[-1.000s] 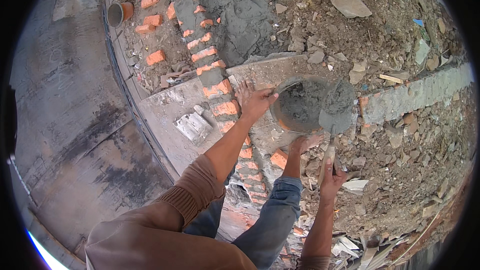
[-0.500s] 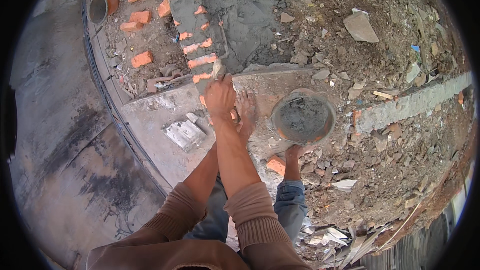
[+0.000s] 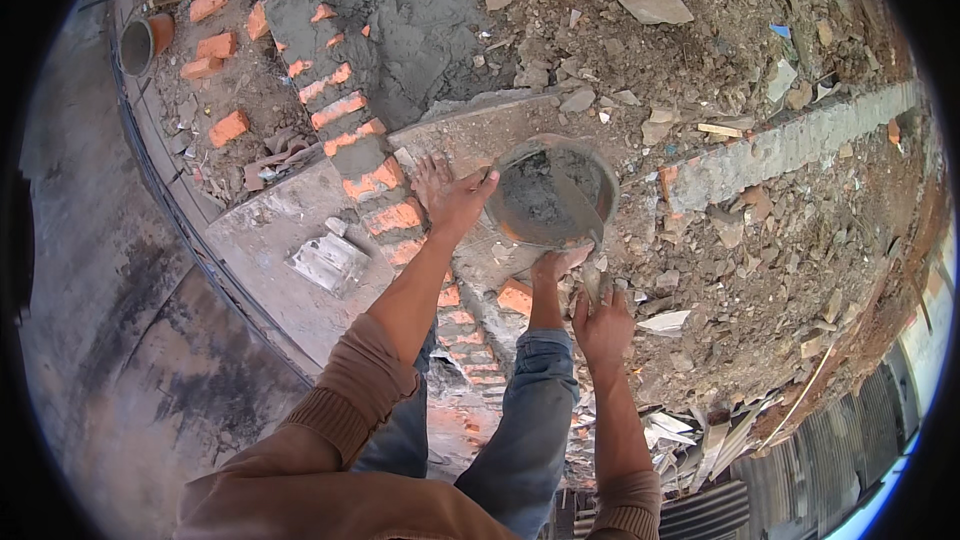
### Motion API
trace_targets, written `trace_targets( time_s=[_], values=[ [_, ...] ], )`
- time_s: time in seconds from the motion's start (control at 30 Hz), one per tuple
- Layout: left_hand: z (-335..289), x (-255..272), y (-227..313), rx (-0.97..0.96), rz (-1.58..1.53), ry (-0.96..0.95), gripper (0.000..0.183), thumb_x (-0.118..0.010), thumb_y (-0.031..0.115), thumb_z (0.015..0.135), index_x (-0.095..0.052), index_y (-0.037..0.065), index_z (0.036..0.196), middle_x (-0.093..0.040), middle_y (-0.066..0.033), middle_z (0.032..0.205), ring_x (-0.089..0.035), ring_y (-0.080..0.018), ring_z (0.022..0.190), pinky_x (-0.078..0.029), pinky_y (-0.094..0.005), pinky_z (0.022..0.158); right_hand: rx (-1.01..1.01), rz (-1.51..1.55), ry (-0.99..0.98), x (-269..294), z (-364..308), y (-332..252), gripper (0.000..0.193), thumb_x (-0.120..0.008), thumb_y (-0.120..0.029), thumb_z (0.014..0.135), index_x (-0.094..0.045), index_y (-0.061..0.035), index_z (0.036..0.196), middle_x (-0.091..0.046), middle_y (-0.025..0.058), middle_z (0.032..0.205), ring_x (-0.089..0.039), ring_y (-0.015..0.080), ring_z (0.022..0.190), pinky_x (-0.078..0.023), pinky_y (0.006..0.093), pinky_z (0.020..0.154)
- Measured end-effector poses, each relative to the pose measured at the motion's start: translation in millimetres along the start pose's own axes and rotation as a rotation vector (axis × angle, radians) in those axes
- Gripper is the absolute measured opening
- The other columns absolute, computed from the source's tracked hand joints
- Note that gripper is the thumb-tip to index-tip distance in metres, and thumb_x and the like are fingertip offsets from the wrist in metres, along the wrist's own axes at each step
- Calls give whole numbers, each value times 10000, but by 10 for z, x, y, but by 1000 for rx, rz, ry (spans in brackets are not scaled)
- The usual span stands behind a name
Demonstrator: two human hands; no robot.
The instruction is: The person uses a trowel to apply cement mortar onto a brick structure and then clears debris from the ground by hand and with the trowel.
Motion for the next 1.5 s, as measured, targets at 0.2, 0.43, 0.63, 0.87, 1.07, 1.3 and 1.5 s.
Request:
trace_targets(
  time_s=[0.2,0.43,0.63,0.87,1.07,1.3,1.5],
  values=[
    [90,-722,-22,-259,-174,50,257,-766,172,851,-677,-34,976,-618,-170,792,-575,-219,657,-446,-355,633,-60,-398,-197,-370,207,562,370,-564,-208,893,-626,-36,1216,-628,173,989,-679,321,767,-566,432,618],
    [-159,-1002,710,-432,156,150,202,-693,104,883,-694,9,1061,-624,-227,871,-630,-369,739,-487,-417,670,-50,-71,-452,-672,-141,551,406,-535,-270,912,-608,-13,1217,-641,196,1004,-694,346,799,-574,463,660],
    [-285,-1080,971,-498,273,86,204,-670,76,891,-680,-11,1076,-612,-227,869,-634,-384,764,-489,-410,685,-34,25,-291,-614,-126,989,396,-582,-328,889,-633,-21,1133,-666,210,871,-684,377,726,-561,486,647],
    [-337,-1214,832,-501,209,48,77,-657,42,890,-647,-31,911,-594,-221,847,-623,-410,780,-480,-431,694,-101,418,-289,-887,71,980,378,-707,-334,803,-699,39,867,-679,259,800,-655,454,787,-542,475,702],
    [-269,-1092,778,-484,169,66,131,-659,106,921,-628,-20,934,-553,-179,789,-546,-336,697,-452,-391,657,-287,895,-366,-1211,-189,1288,306,-722,-259,861,-728,28,967,-665,150,666,-567,173,568,-467,327,591],
    [57,-736,241,-177,-83,16,492,-550,447,989,-667,11,1185,-673,-157,1098,-615,-222,976,-456,-333,880,-483,1235,-204,-989,-379,1318,223,-724,-188,901,-734,15,993,-646,3,727,-529,69,599,-440,263,547],
    [300,-533,-504,103,-519,-28,518,-553,455,986,-636,44,1290,-627,-171,1291,-549,-242,1200,-363,-322,1039,-531,1390,148,240,-298,926,213,-706,-156,915,-630,13,1021,-635,52,738,-565,101,577,-437,240,484]
  ],
)
Point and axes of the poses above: each hand's wrist, its own z-axis towards the middle knuckle, its own x-axis out of the back of the hand, y = z × x, the point moved 10 cm from there along z, towards the middle knuckle
